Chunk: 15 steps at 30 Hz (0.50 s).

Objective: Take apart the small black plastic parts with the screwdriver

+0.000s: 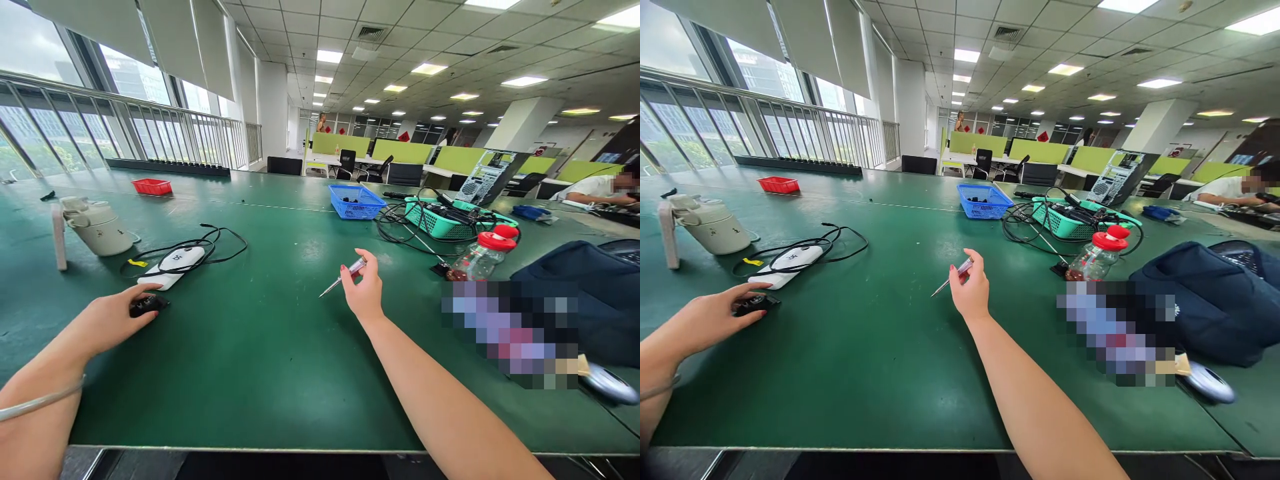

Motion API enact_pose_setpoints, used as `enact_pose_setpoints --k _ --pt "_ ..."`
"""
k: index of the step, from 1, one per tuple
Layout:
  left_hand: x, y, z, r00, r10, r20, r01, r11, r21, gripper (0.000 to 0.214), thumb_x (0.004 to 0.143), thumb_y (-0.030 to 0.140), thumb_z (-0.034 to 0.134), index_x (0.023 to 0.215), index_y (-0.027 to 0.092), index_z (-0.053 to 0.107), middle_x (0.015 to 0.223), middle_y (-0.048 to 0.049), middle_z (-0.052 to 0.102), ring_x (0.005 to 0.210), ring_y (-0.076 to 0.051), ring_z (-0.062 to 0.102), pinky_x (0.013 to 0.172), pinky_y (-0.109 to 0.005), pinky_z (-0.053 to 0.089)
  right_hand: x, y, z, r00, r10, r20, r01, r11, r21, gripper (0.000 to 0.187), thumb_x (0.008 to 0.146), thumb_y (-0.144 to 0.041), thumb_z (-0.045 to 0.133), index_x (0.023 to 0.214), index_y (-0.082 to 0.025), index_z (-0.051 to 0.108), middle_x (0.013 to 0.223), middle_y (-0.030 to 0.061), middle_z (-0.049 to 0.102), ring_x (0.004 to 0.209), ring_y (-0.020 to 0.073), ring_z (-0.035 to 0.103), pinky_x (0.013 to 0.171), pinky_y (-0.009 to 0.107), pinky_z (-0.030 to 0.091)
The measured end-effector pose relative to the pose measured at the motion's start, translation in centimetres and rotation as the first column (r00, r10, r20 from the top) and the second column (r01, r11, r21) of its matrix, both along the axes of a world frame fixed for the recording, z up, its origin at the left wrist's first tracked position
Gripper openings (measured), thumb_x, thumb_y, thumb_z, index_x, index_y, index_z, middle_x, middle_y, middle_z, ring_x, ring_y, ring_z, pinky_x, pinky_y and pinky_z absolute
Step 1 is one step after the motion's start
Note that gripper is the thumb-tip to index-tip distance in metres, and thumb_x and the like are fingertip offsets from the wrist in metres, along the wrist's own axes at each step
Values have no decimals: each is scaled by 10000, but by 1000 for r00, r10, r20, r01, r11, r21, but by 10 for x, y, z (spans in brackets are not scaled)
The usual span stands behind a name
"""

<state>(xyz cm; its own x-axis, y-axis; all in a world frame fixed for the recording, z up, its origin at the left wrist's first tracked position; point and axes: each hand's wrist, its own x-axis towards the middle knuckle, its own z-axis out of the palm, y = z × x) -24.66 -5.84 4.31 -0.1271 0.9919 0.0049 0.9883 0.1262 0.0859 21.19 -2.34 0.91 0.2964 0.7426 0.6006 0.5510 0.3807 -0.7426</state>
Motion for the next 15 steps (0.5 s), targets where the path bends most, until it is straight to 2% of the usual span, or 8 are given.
enact_pose_setpoints --k 4,8,10,12,13,15 --pt "0 0 2 999 -16 -29 17 999 30 637 853 548 422 1370 210 581 1165 -42 756 1008 -260 701 835 -281 475 -1 1 1 1000 1 3 -1 1000 16 425 844 -384 577 1219 -200 501 667 -41 615 589 173 603 654 330 515" --pt "4 0 5 997 45 -62 -43 999 29 568 871 490 369 1266 214 669 1126 -40 766 973 -260 699 838 -305 492 -1 1 1 1000 -6 10 5 999 34 419 855 -389 569 1221 -197 506 659 -41 620 582 171 605 654 321 514" --pt "15 0 9 995 35 -89 -27 996 87 561 876 475 359 1247 208 684 1147 -57 758 1012 -273 688 874 -331 500 0 1 0 1000 -3 16 2 1000 21 427 863 -399 562 1235 -198 503 669 -35 640 596 176 625 651 318 514" --pt "36 -1 15 994 -75 -83 89 980 180 550 891 490 367 1250 215 681 1220 -62 733 1108 -272 656 964 -350 481 1 2 -1 999 17 41 -16 1000 -12 438 869 -414 562 1248 -202 503 687 -26 667 620 185 652 656 320 517" --pt "50 -1 18 983 -174 -56 182 960 212 535 904 504 377 1254 231 675 1251 -50 720 1150 -260 638 1015 -348 459 2 3 -1 998 32 62 -30 999 -29 438 871 -417 564 1251 -206 507 696 -21 679 633 190 664 663 323 520" --pt "85 -1 25 917 -399 25 386 898 210 493 902 532 431 1227 260 683 1238 -36 726 1153 -247 639 1046 -345 448 3 4 -2 992 63 108 -58 997 -42 420 878 -402 566 1251 -217 520 719 -14 696 658 194 682 686 329 527"
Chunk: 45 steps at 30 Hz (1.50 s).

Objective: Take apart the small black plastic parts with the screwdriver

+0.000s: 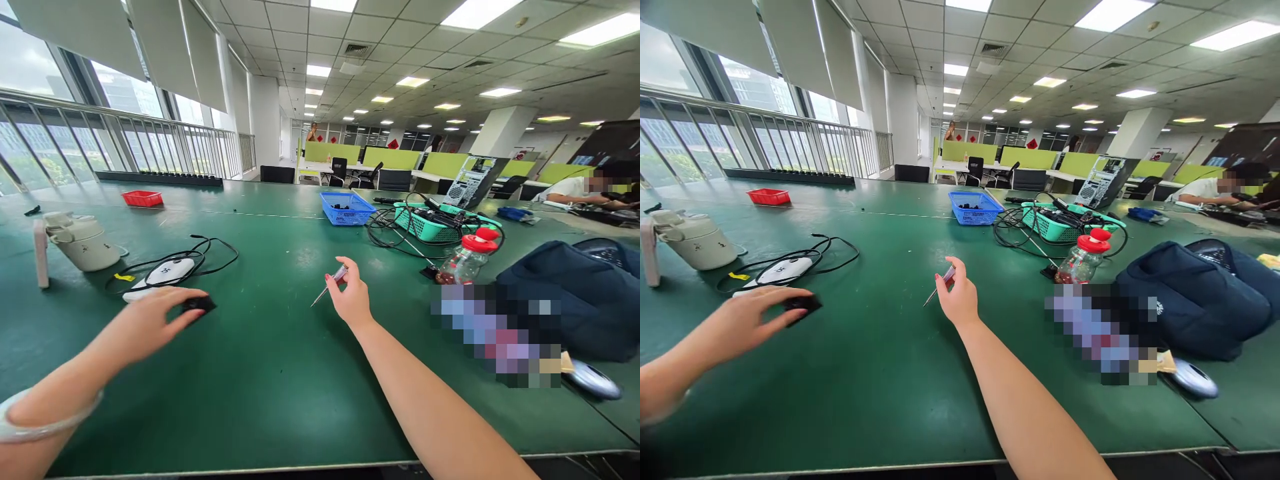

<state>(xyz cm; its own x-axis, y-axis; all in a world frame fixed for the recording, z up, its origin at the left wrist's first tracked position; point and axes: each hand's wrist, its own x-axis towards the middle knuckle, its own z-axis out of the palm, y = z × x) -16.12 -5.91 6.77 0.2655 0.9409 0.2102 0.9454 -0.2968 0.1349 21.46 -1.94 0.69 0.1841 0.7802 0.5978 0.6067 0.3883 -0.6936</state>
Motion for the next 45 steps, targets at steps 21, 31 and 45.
enact_pose_setpoints --k 21,31,45 --pt "166 61 -64 833 -329 445 411 906 -99 533 821 256 680 1336 245 545 1187 -82 721 1050 -241 689 996 -422 529 -6 -12 13 943 213 256 -247 963 106 429 907 -146 468 1307 -274 555 960 31 740 831 180 711 831 345 582" --pt "167 66 -68 817 -318 482 418 901 -115 465 790 246 696 1245 226 607 1127 -76 752 1030 -243 707 969 -416 540 -18 -22 11 967 159 199 -212 936 280 284 928 -205 504 1207 -258 503 903 28 721 788 174 709 813 359 588" --pt "166 66 -64 814 -373 446 451 889 -80 243 783 255 668 1018 203 704 960 -55 762 864 -221 693 809 -337 533 -19 -22 6 875 263 407 -413 843 345 258 883 -91 467 1068 -263 516 909 44 700 856 208 701 831 394 595"
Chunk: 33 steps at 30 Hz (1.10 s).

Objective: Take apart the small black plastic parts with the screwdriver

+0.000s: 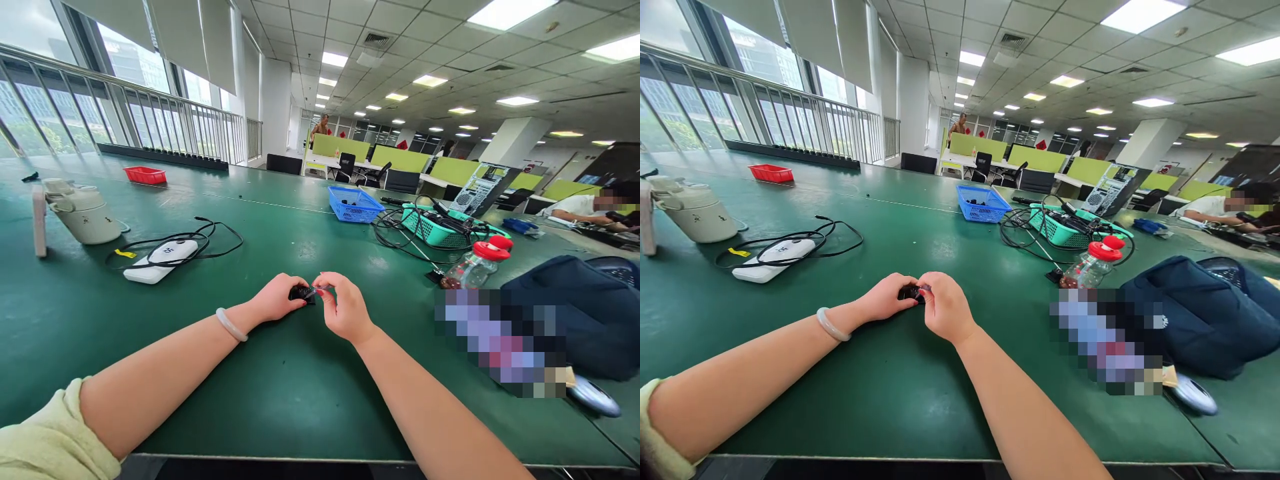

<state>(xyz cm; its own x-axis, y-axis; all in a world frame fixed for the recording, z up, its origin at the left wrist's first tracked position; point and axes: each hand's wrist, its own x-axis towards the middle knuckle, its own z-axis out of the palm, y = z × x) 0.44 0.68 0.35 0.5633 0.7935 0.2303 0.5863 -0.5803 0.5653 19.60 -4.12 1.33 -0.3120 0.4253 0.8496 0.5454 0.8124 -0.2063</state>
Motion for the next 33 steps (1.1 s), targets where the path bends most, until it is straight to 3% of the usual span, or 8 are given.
enact_pose_setpoints --k 7,13,18,21,24,26,29,33 --pt "0 1 -2 1000 -28 3 28 998 62 138 817 269 651 910 188 713 897 -50 756 843 -220 676 799 -337 511 -6 0 5 982 60 181 -81 991 111 338 885 -73 453 1135 -291 518 916 15 720 814 195 689 919 440 582" --pt "0 2 -3 1000 -28 -1 28 998 51 149 795 227 665 934 196 707 931 -48 753 882 -220 674 853 -350 516 -4 12 21 994 20 106 -35 990 137 321 911 -95 495 1175 -277 503 840 -10 710 751 172 681 967 452 537" --pt "1 5 0 999 -4 -48 6 999 52 187 774 267 701 944 191 713 950 -70 748 963 -261 658 901 -391 512 6 3 10 986 -57 154 16 967 253 279 891 -108 568 1092 -295 516 854 -42 744 735 157 671 1056 504 415" --pt "0 7 1 999 8 -53 -5 999 50 276 750 287 722 1006 183 713 992 -86 741 1030 -286 640 923 -406 513 12 -9 -2 968 -109 225 19 928 371 246 881 -137 618 1003 -330 526 903 -78 760 776 151 668 1015 486 410" --pt "0 9 -1 998 16 -57 -13 999 53 308 738 292 723 1028 191 710 1003 -83 732 1025 -282 642 929 -412 518 13 -16 -6 903 -98 417 -114 884 453 193 876 -156 632 938 -321 554 925 -70 745 808 144 642 927 413 457" --pt "0 10 -3 998 19 -57 -16 999 52 314 730 277 721 1033 195 709 1011 -80 731 1012 -276 648 931 -413 520 9 -19 -6 875 -46 482 -221 847 483 174 870 -134 635 909 -286 561 818 -42 699 712 133 582 762 326 463" --pt "-1 11 -4 998 15 -60 -12 999 44 313 733 263 715 1038 197 708 1021 -79 733 1031 -275 648 931 -404 522 -1 -21 -8 773 45 632 -347 865 362 63 949 -239 566 887 -239 574 756 -13 611 574 112 439 574 278 358" --pt "-1 12 -4 997 5 -76 -2 999 44 320 747 261 704 1061 199 704 1056 -80 729 1074 -276 630 950 -403 513 -8 -20 -15 698 74 712 -367 891 267 127 959 -179 509 866 -219 585 750 -7 559 552 110 392 562 279 335"
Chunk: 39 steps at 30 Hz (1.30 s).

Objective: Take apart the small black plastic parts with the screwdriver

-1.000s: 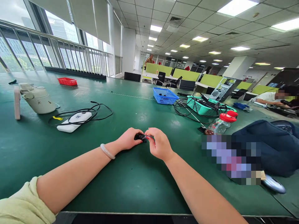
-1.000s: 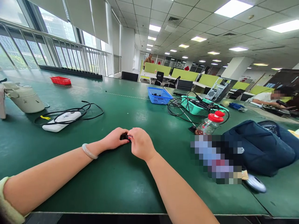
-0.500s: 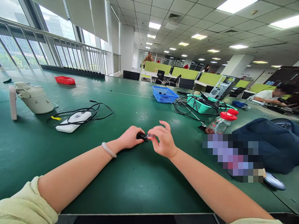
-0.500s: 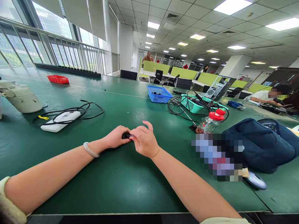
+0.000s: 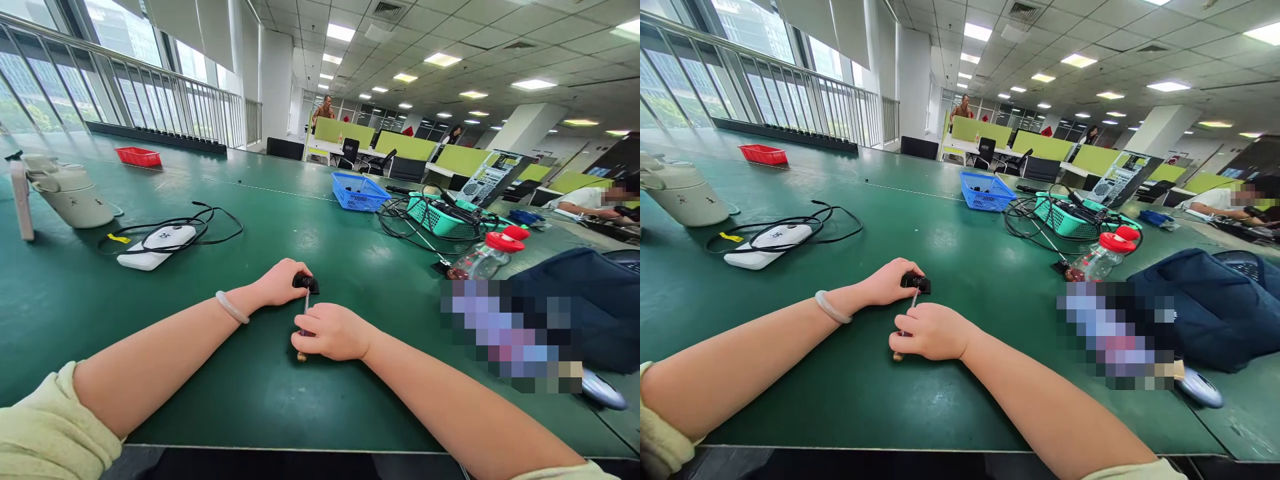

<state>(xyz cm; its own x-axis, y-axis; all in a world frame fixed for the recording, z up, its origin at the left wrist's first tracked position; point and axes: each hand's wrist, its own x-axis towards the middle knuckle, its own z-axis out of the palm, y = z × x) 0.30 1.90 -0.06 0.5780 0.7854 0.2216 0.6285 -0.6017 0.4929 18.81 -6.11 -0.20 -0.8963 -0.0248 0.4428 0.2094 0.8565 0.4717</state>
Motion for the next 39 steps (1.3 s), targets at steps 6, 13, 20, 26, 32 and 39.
enact_pose_setpoints --k 6,13,20,26,32,39 --pt "0 1 0 1000 -11 -7 12 1000 8 331 745 254 700 1071 199 702 1042 -72 730 1032 -264 639 929 -396 517 11 3 4 987 -41 -155 27 996 -89 185 959 -164 437 908 -216 606 818 35 620 605 136 488 595 287 443" --pt "0 0 2 998 -57 34 58 998 -20 309 751 275 695 1051 203 703 1026 -63 747 952 -240 676 873 -362 531 17 4 6 827 -149 -542 -39 946 -320 133 920 -140 576 989 -254 580 889 38 671 754 148 639 689 261 565" --pt "-1 -1 1 996 -76 41 75 997 6 305 771 303 679 1052 190 709 1002 -73 752 911 -239 675 846 -362 518 23 10 5 853 -99 -512 -8 979 -202 188 890 -94 559 991 -246 603 908 46 702 770 161 673 719 300 591" --pt "-1 0 2 990 -136 46 135 991 13 335 801 284 657 1123 211 714 1055 -54 765 948 -228 678 888 -349 498 30 19 7 815 -261 -518 97 941 -323 122 922 -154 549 964 -253 607 901 36 722 782 164 692 732 299 594" --pt "-3 0 1 988 -153 -8 153 988 26 402 813 287 630 1208 242 691 1104 -61 752 1031 -253 660 958 -379 481 41 34 3 293 -649 -702 -33 727 -686 134 901 -314 625 964 -249 527 837 -3 671 655 140 664 642 294 575" --pt "-4 -7 4 998 -5 -63 7 1000 28 427 767 346 677 1186 264 690 1113 -70 731 1123 -315 607 999 -463 469 34 31 2 201 -657 -727 -264 678 -686 256 906 -365 629 1041 -262 438 816 -42 609 579 97 599 569 251 538"
